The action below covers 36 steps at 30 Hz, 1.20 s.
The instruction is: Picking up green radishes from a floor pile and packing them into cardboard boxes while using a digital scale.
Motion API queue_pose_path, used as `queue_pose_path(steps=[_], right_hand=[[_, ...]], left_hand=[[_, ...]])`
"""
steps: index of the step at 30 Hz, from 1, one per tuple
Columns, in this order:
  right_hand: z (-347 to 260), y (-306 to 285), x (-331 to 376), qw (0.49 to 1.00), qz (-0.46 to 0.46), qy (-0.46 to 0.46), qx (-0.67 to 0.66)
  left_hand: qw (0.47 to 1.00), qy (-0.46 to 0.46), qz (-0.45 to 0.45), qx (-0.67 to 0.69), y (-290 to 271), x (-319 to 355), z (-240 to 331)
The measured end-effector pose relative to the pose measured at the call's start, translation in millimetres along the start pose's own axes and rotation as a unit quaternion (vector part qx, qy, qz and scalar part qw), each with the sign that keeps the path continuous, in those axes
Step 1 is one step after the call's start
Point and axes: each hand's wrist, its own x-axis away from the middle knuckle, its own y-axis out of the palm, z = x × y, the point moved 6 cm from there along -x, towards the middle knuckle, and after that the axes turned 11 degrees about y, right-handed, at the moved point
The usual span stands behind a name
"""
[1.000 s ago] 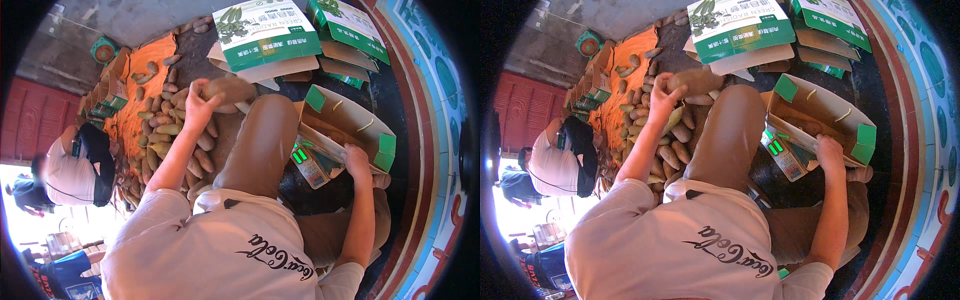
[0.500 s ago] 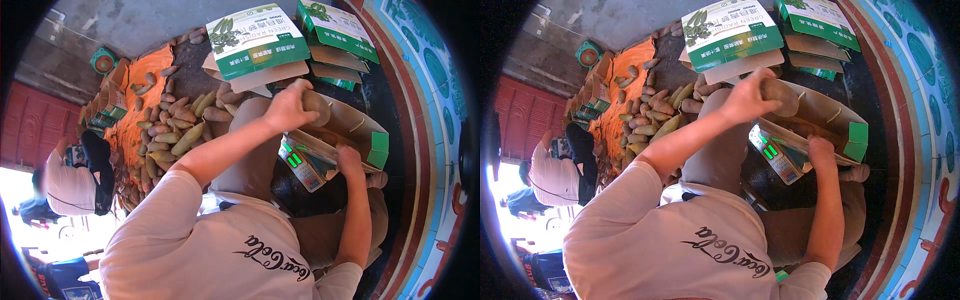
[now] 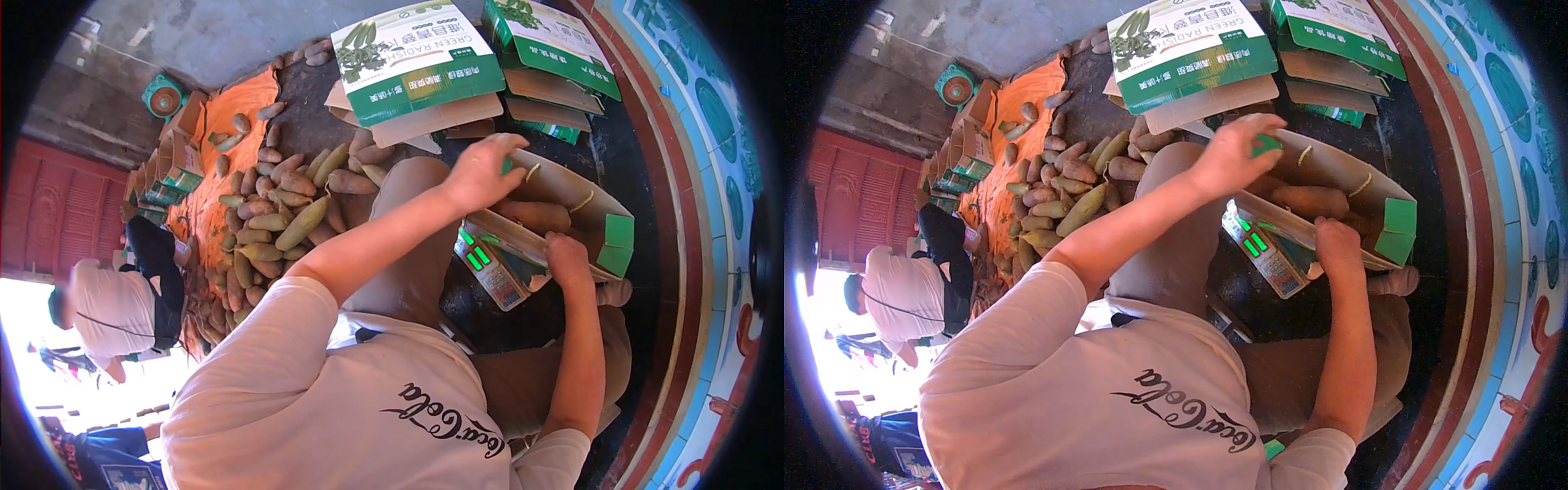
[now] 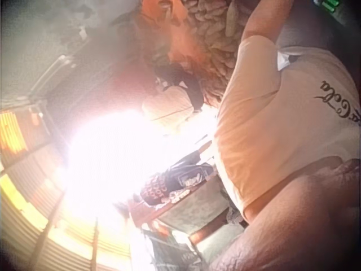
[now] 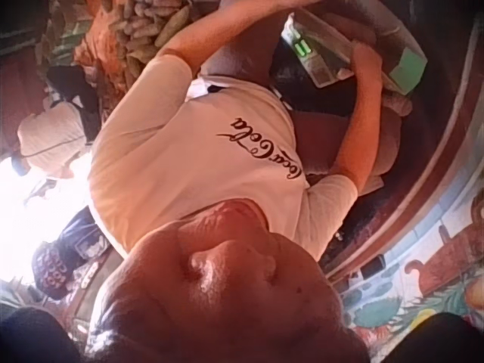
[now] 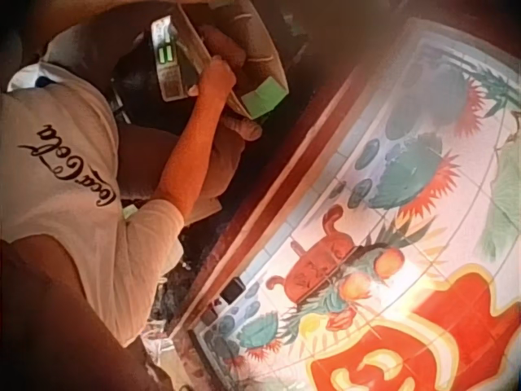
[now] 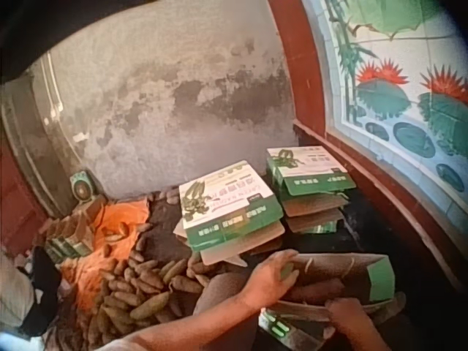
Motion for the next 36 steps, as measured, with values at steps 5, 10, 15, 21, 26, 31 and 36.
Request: queue_pose_path(steps=[5,10,15,21,26,31,36], right_hand=[[-1,-6,-1,1.000,-0.008,-0.001,0.004],[-2,-8,-7,1.000,-0.017,0.008,-0.019],[4,0,-11,0.999,-0.029,0.041,-0.020],[-3,-7,-8,0.997,-0.060,0.038,0.016],[-1,-1,-10,0.997,-0.069,0.035,0.017],[-1,2,-10,1.000,-0.022,0.014,-0.015],[-3,-4,-3,0.999,-0.039,0.022,0.001]], left_hand=[[0.996,-0.021,0.084,-0.034,-78,42,-12],[0.970,-0.169,0.165,-0.064,-157,104,-49],[0.950,-0.195,0.163,-0.180,-197,166,-59],[0.928,-0.191,0.050,-0.315,-186,234,-76],[0.817,-0.411,-0.192,-0.356,-153,293,-122],[0.791,-0.485,-0.284,-0.241,-114,396,-181],[0.717,-0.584,-0.342,-0.168,-80,458,-187]])
